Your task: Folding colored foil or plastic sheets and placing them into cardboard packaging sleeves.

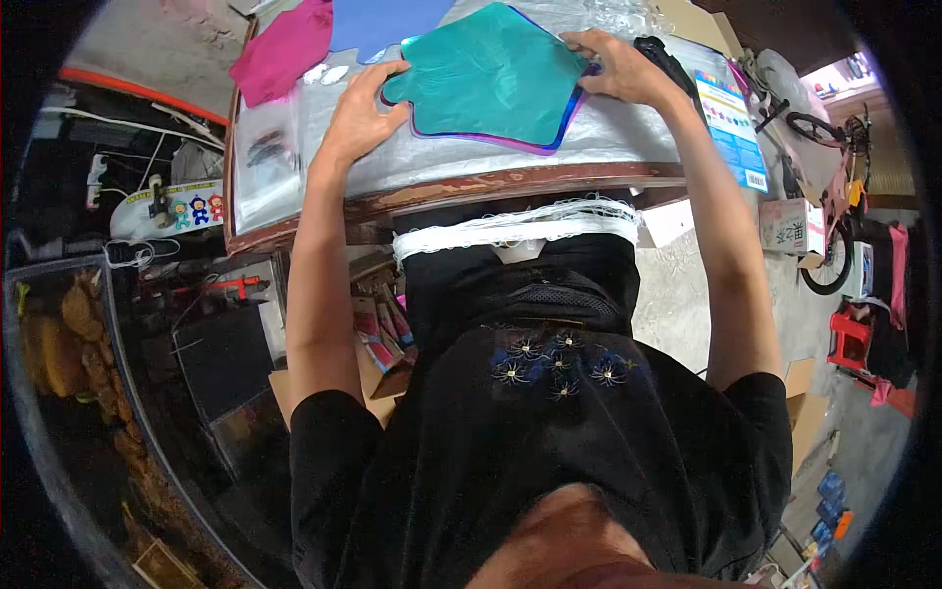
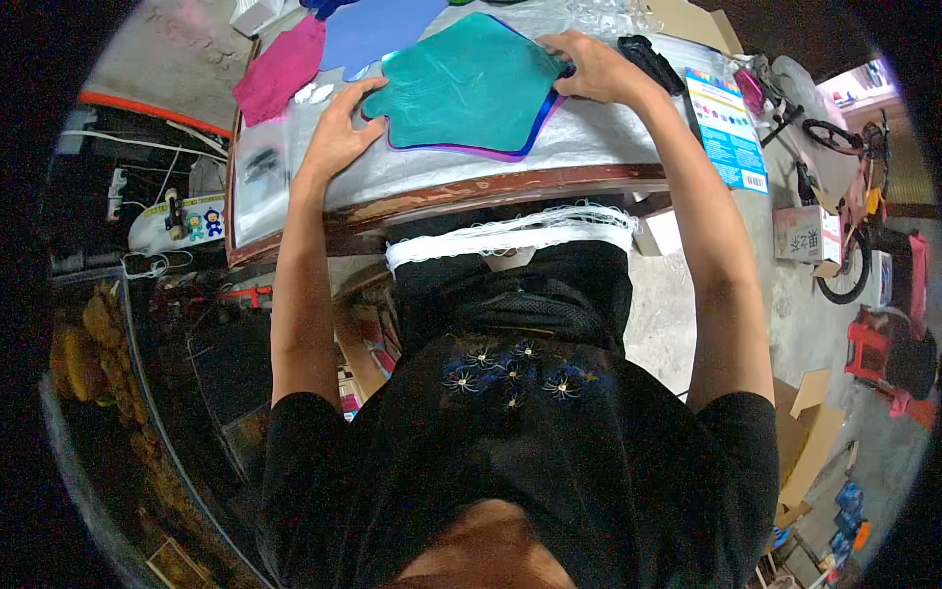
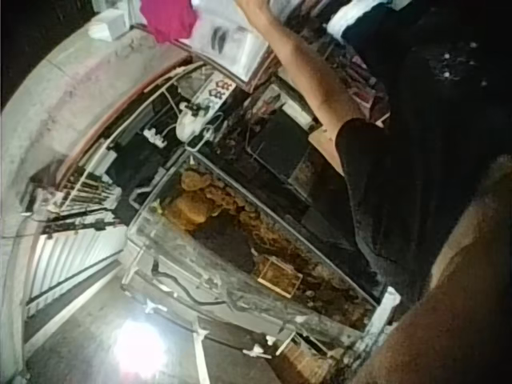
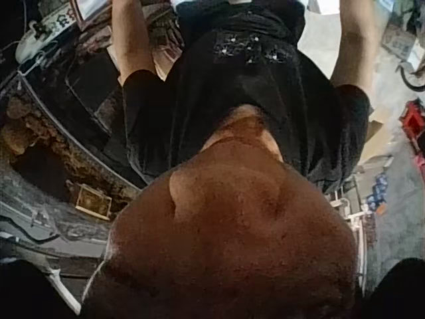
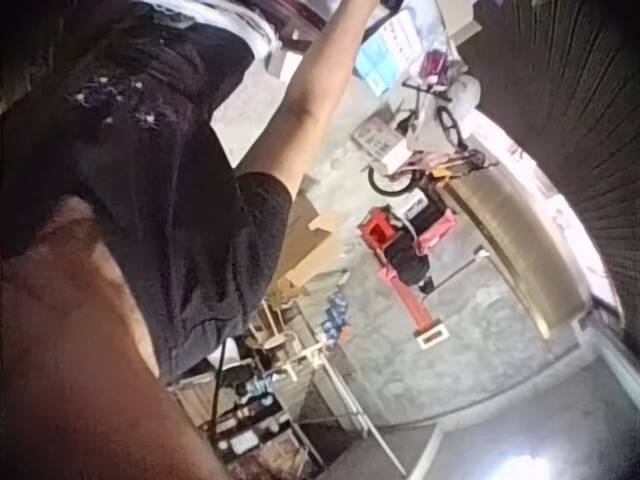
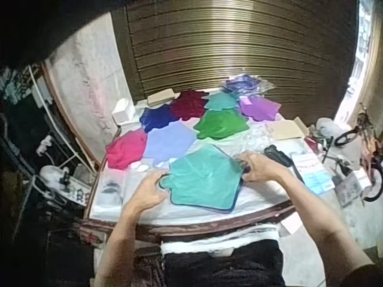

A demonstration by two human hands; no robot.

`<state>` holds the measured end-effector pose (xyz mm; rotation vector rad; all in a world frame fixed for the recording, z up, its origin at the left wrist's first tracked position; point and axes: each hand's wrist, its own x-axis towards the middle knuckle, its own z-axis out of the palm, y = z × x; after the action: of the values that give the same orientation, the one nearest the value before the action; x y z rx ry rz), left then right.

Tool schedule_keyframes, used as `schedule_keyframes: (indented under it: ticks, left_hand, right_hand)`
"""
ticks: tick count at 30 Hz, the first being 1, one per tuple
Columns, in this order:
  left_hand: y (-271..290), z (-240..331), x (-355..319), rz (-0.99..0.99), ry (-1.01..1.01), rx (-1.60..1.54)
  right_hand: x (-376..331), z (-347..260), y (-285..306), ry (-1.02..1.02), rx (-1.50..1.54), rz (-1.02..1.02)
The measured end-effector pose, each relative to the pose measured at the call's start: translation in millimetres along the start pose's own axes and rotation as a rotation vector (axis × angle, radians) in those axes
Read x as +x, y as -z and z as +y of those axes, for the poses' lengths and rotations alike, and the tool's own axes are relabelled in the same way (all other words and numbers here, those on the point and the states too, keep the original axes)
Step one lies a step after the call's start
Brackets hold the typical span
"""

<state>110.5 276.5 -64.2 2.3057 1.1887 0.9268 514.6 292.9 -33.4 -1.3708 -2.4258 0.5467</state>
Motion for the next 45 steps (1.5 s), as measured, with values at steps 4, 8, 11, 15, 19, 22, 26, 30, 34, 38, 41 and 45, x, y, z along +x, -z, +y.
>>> schedule_keyframes:
  ticks: [4,8,11,15,19,22,26,30,34,38,41,45]
  left_hand:
    - [-2.4,0.1,-2.4,0.002,0.004,0.050]
    - [-1.0,1.9,-3.1,0.028,0.026,0.055]
    - [-6.9,1.8,0.2,0.058,-0.042,0.081]
    - [-9.8,1.3,1.1,0.054,-0.045,0.068]
    - [-5.4,0.7,-5.3,0.068,-0.043,0.070]
    - [-2.1,3.6,-5.6,0.057,-0.005,0.056]
    - [-4.4,4.4,-2.7,0.064,0.027,0.065]
    - [-5.3,5.7,-2.3,0.066,0.024,0.087]
    - [-5.7,4.4,-3.6,0.058,0.017,0.086]
    - [-6.5,6.0,-4.2,0.059,0.022,0.055]
    - [-4.5,5.1,-3.6,0.061,0.021,0.051]
    - [-5.2,4.3,-3.6,0.056,0.013,0.075]
  right_hand:
    - [22.8,0.2,23.1,-0.190,0.187,-0.116]
    - [50.1,17.2,4.4,-0.194,0.176,-0.083]
    - [60.4,37.6,-13.8,-0.137,0.151,-0.023]
    - [53.5,45.7,-18.0,-0.108,0.105,0.028]
    - [15.0,7.1,2.9,-0.025,-0.102,0.022]
    - [-13.7,-19.1,8.1,0.133,-0.194,-0.038]
    - [-21.6,-24.0,-3.0,0.175,-0.199,0.124]
    - [-11.1,-17.6,-7.0,0.103,-0.243,0.133]
    - [-4.7,-10.2,-9.7,0.165,-0.266,0.198]
    - [-6.9,-5.3,-3.3,0.150,-0.238,0.191]
    - [-7.2,-7.0,-1.2,0.060,-0.159,0.195]
    - [1.0,-18.6,4.7,0.161,-0.179,0.268]
